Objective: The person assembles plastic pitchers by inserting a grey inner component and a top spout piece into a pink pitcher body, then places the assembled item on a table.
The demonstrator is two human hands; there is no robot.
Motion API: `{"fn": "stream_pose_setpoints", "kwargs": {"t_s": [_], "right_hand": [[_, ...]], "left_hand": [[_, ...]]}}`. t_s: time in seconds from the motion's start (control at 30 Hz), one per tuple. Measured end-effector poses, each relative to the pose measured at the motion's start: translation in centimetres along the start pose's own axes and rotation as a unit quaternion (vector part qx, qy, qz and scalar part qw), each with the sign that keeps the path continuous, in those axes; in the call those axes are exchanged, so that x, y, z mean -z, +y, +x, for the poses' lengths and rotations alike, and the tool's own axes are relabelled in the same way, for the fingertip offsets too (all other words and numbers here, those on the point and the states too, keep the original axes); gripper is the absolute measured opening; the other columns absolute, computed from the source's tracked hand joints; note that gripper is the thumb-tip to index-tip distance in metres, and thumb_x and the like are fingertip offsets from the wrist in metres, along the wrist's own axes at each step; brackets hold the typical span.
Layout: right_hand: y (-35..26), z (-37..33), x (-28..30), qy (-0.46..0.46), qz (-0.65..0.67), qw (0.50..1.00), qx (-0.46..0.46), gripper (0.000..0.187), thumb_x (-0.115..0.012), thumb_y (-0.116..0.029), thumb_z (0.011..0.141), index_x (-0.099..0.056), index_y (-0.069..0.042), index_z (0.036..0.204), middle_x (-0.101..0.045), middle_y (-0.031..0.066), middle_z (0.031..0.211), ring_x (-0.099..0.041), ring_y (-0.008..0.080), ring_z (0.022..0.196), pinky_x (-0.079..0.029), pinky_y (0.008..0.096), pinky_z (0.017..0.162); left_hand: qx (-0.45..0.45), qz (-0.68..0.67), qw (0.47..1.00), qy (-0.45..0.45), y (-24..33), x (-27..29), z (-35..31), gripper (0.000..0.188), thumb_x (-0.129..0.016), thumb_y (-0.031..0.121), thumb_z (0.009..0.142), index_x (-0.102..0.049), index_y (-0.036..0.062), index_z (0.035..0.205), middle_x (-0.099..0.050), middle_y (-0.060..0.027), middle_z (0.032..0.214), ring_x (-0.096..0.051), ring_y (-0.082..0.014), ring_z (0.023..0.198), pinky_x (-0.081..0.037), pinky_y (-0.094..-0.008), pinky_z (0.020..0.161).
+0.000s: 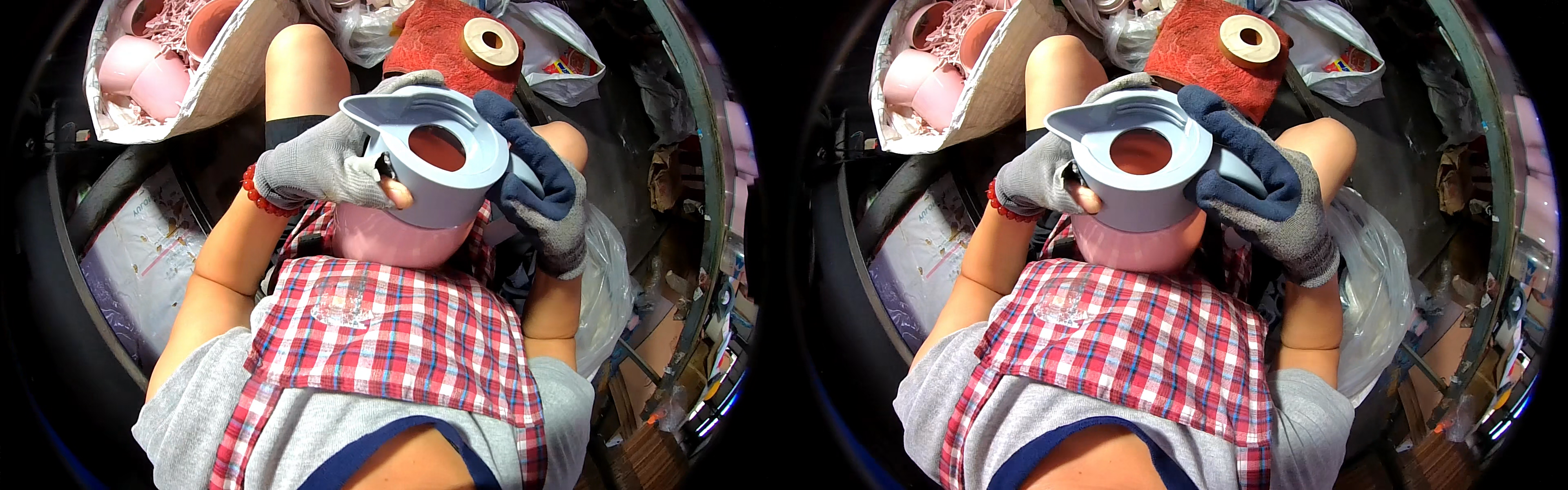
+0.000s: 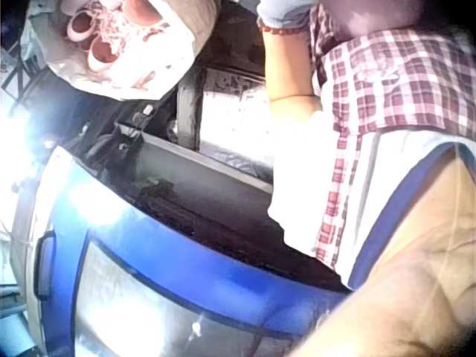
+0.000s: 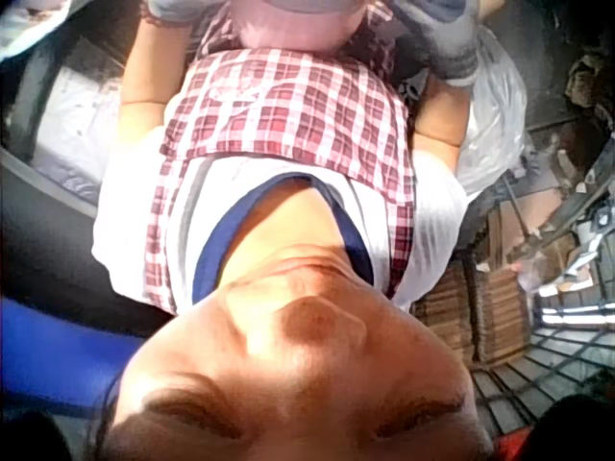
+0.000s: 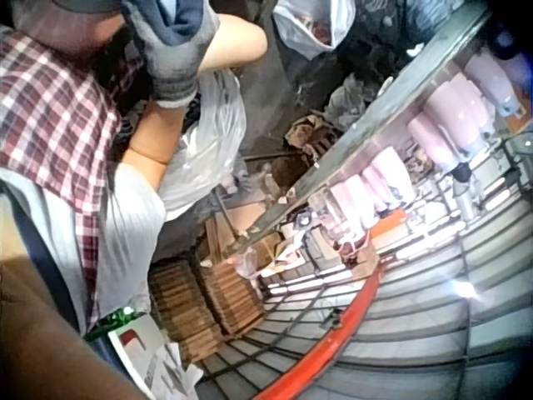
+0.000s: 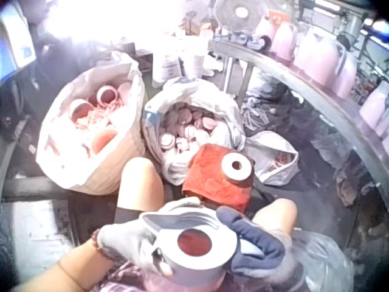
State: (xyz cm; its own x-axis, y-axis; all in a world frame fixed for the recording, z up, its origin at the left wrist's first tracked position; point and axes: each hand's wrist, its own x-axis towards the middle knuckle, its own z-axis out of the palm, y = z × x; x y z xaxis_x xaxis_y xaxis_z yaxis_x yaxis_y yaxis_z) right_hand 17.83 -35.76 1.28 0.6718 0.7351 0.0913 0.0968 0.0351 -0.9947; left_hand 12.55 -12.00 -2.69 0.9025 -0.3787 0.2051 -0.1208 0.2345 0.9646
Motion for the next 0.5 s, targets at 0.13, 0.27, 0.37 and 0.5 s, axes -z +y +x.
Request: {"fn": "stream_pose_setpoints", "kwargs": {"t_s": [0.13,0.27,0.37,0.5], "right_hand": [[-0.6,-0.1,-0.2,0.007,-0.014,1.0,-0.014,0.056,-0.067,-0.001,0.078,-0.045,0.004,0.13,-0.048,0.0135,0.135,-0.044,0.0207,0.125,-0.032,0.0307,0.104],[-1.3,-0.1,-0.3,0.005,-0.063,0.998,-0.019,0.057,-0.067,-0.001,0.077,-0.045,0.005,0.129,-0.049,0.0139,0.134,-0.045,0.0203,0.124,-0.032,0.0308,0.104],[-1.4,-0.1,-0.3,0.004,-0.059,0.998,-0.024,0.057,-0.067,-0.001,0.077,-0.045,0.005,0.13,-0.049,0.0139,0.133,-0.045,0.0198,0.124,-0.032,0.0305,0.104],[-1.0,-0.1,-0.1,0.013,0.006,0.998,-0.061,0.059,-0.068,-0.001,0.077,-0.044,0.005,0.131,-0.048,0.0131,0.134,-0.044,0.0191,0.124,-0.032,0.0302,0.104]], "left_hand": [[0.01,-0.034,0.999,-0.006,-0.2,0.1,-0.1,0.095,-0.084,0.024,0.062,-0.031,0.0005,0.137,-0.043,-0.0092,0.132,-0.04,-0.0189,0.123,-0.031,-0.0335,0.105],[0.002,-0.065,0.998,-0.008,-0.3,-0.1,0.0,0.093,-0.083,0.024,0.064,-0.031,-0.0008,0.137,-0.044,-0.0096,0.131,-0.041,-0.0188,0.123,-0.031,-0.0336,0.105],[-0.003,-0.042,0.999,-0.008,-0.2,0.0,0.0,0.091,-0.082,0.025,0.065,-0.032,-0.0012,0.136,-0.045,-0.0096,0.13,-0.041,-0.0184,0.123,-0.031,-0.0334,0.105],[-0.01,-0.042,0.999,0.003,-0.4,-0.5,0.0,0.092,-0.082,0.029,0.065,-0.032,-0.0009,0.136,-0.045,-0.0092,0.13,-0.041,-0.0177,0.122,-0.031,-0.0333,0.104]]}}
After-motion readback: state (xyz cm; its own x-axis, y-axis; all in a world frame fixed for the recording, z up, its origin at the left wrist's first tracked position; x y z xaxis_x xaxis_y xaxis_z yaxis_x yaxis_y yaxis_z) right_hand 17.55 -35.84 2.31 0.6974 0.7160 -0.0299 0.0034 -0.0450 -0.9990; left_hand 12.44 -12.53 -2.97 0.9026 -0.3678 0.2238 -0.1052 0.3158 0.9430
